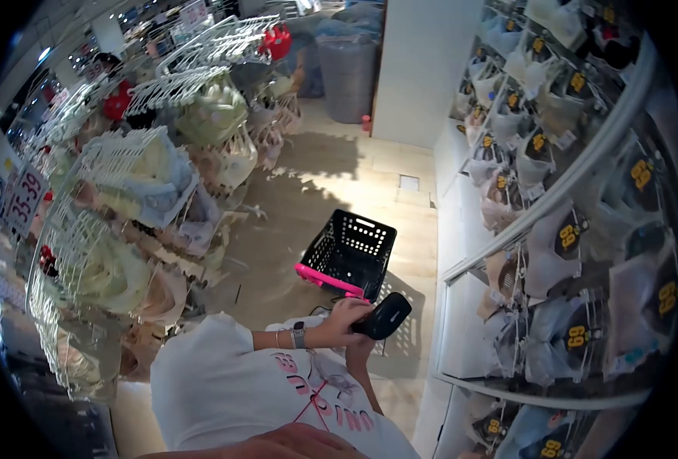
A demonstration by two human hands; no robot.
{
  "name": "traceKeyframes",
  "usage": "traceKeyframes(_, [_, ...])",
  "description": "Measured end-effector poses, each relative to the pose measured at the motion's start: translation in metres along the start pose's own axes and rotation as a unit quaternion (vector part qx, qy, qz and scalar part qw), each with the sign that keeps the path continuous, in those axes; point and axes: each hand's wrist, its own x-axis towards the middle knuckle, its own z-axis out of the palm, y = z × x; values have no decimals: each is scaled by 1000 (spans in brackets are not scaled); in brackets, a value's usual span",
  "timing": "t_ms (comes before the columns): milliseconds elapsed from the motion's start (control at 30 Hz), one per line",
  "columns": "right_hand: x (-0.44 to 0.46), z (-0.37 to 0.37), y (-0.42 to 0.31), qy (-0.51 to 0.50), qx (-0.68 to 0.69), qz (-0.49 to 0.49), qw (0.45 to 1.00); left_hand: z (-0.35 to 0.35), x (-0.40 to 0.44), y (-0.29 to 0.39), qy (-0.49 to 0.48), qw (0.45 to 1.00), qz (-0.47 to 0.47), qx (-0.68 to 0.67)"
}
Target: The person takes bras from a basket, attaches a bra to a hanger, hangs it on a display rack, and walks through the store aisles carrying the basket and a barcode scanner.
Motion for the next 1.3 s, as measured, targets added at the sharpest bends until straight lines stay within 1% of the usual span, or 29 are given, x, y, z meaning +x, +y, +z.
traceKeyframes(33, [4, -1, 15, -2, -2, 29, 1000, -1, -1, -12, -22, 1000, -1, 14])
traceKeyframes(133, [26, -8, 56, -9, -27, 98, 995, -22, 5, -27, -42, 996, 21, 81])
traceKeyframes(167, [35, -11, 65, -16, -43, 123, 991, -28, 5, -43, -47, 988, 30, 141])
traceKeyframes(200, [38, -13, 74, -24, -58, 141, 988, -36, 10, -61, -34, 987, 37, 150])
traceKeyframes(233, [49, -13, 81, -32, -72, 159, 984, -50, 15, -72, 1, 986, -8, 164])
traceKeyframes(267, [57, -12, 89, -47, -71, 117, 989, -55, 18, -96, 51, 982, -42, 177])
traceKeyframes(300, [62, 0, 94, -19, -75, 42, 996, -60, 19, -118, 88, 977, -62, 183])
traceKeyframes(333, [63, 8, 95, 9, -80, -30, 996, -64, 23, -139, 78, 966, -102, 223])
traceKeyframes(367, [67, 8, 103, -2, -120, 5, 993, -68, 25, -158, 62, 952, -145, 261])
traceKeyframes(400, [71, 7, 112, -14, -105, 54, 993, -67, 26, -175, 42, 936, -188, 295])
traceKeyframes(467, [76, 25, 101, -4, -175, 36, 984, -65, 33, -196, -56, 932, -259, 247])
traceKeyframes(500, [83, 24, 115, 7, -130, 71, 989, -65, 36, -204, -104, 925, -292, 221])
traceKeyframes(600, [105, 32, 110, 1, -51, 93, 994, -56, 41, -221, -98, 930, -279, 216])
traceKeyframes(633, [113, 34, 105, 19, -48, 129, 990, -61, 45, -215, -119, 927, -290, 206])
traceKeyframes(667, [121, 35, 101, 6, -55, 124, 991, -59, 47, -220, -164, 913, -307, 215])
traceKeyframes(733, [134, 31, 112, 13, -34, 143, 989, -63, 54, -226, -221, 896, -332, 196])
traceKeyframes(767, [137, 36, 104, 7, -58, 138, 989, -59, 55, -232, -227, 899, -326, 182])
traceKeyframes(833, [147, 41, 101, 48, -39, 149, 987, -54, 61, -237, -243, 902, -320, 157])
traceKeyframes(867, [153, 46, 101, 76, -19, 157, 984, -56, 67, -236, -240, 903, -322, 152])
traceKeyframes(900, [160, 51, 100, 125, -6, 175, 977, -57, 72, -233, -238, 903, -325, 148])
traceKeyframes(933, [166, 52, 101, 130, -16, 166, 977, -56, 74, -233, -239, 902, -329, 143])
traceKeyframes(1000, [183, 49, 101, 139, -33, 151, 978, -45, 78, -239, -200, 915, -321, 138])
traceKeyframes(1067, [202, 47, 100, 148, -14, 155, 977, -45, 90, -241, -174, 925, -310, 133])
traceKeyframes(1100, [216, 37, 112, 146, -11, 150, 978, -47, 96, -240, -165, 927, -310, 127])
traceKeyframes(1167, [241, 34, 112, 122, -3, 148, 981, -52, 110, -235, -145, 931, -312, 118])
traceKeyframes(1267, [282, 34, 111, 76, -7, 142, 987, -44, 130, -246, -83, 933, -324, 134])
traceKeyframes(1300, [296, 35, 110, 62, -8, 145, 987, -48, 138, -246, -57, 940, -310, 132])
